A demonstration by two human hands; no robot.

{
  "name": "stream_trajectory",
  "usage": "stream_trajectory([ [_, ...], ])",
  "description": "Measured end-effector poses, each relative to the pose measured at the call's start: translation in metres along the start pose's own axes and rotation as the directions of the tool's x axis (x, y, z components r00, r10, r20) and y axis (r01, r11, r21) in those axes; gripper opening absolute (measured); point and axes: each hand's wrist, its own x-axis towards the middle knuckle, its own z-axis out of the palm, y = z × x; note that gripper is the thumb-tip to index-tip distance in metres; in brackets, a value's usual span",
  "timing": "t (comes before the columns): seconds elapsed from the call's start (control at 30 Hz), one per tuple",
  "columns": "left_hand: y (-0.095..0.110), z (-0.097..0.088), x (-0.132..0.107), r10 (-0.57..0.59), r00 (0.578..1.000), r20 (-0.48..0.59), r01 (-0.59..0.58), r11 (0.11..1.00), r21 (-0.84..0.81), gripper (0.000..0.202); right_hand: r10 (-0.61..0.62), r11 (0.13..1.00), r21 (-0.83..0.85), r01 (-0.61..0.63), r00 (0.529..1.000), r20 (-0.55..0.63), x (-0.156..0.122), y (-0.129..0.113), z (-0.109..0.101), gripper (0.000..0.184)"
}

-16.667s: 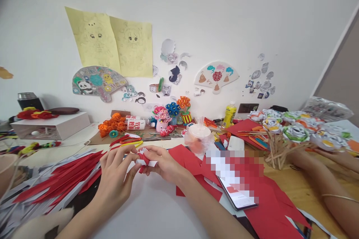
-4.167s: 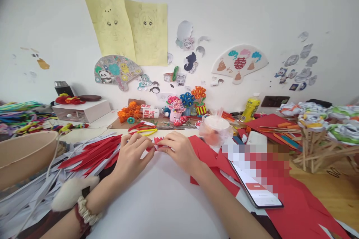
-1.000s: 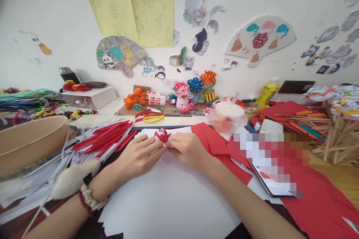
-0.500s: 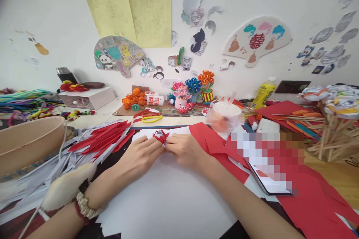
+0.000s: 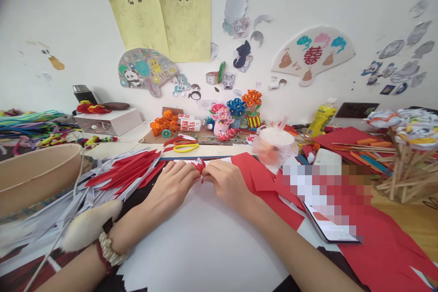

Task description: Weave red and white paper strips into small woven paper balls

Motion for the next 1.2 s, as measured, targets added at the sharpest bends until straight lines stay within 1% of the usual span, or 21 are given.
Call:
stream_trajectory([
  [0.13,0.0,0.002,0.0,-0.057,0.996,-0.071,0.058,0.998,0.0,0.014,0.062,0.998,-0.025,-0.062,0.998,0.001,0.001,-0.002,-0.002,0.02],
  [0.23,0.002,0.0,-0.001,-0.077,0.993,-0.087,0.079,0.997,0.023,0.009,0.048,0.999,0.008,-0.049,0.999,0.014,0.002,-0.002,-0.003,0.02],
  [0.3,0.004,-0.001,0.0,-0.082,0.992,-0.096,0.083,0.996,0.01,0.01,0.032,0.999,0.02,-0.033,0.999,0.028,0.002,-0.002,-0.004,0.02],
  [0.4,0.008,-0.001,0.001,-0.108,0.99,-0.096,0.103,0.993,-0.054,0.017,0.033,0.999,0.019,-0.034,0.998,0.052,0.004,-0.002,-0.005,0.021],
  [0.5,0.011,0.0,0.004,-0.199,0.977,-0.075,0.19,0.974,-0.12,0.022,0.053,0.998,0.039,-0.056,0.996,0.068,0.005,-0.001,-0.007,0.022],
  [0.6,0.011,0.0,0.007,-0.289,0.955,-0.061,0.27,0.939,-0.214,0.022,0.105,0.99,0.082,-0.11,0.992,0.072,0.004,-0.001,-0.006,0.021],
  [0.7,0.01,-0.001,0.009,-0.332,0.943,-0.024,0.308,0.897,-0.316,0.017,0.176,0.977,0.112,-0.182,0.982,0.063,0.003,0.0,-0.005,0.02],
  [0.83,0.011,-0.003,0.009,-0.346,0.938,0.011,0.327,0.875,-0.358,0.013,0.193,0.97,0.139,-0.201,0.978,0.074,0.003,-0.001,-0.005,0.019],
  [0.93,0.011,-0.004,0.008,-0.361,0.933,0.001,0.334,0.862,-0.382,0.008,0.177,0.966,0.178,-0.189,0.981,0.085,0.003,-0.001,-0.006,0.019],
  [1.0,0.011,-0.003,0.008,-0.366,0.93,-0.013,0.332,0.856,-0.396,0.008,0.161,0.966,0.189,-0.176,0.983,0.09,0.003,-0.001,-0.007,0.018],
  [1.1,0.009,-0.001,0.008,-0.347,0.938,-0.022,0.308,0.858,-0.411,0.012,0.143,0.975,0.159,-0.155,0.986,0.084,0.003,0.0,-0.009,0.018],
  [1.2,0.009,0.001,0.009,-0.328,0.945,-0.001,0.299,0.861,-0.412,0.014,0.134,0.982,0.122,-0.145,0.987,0.093,0.004,0.001,-0.011,0.019],
])
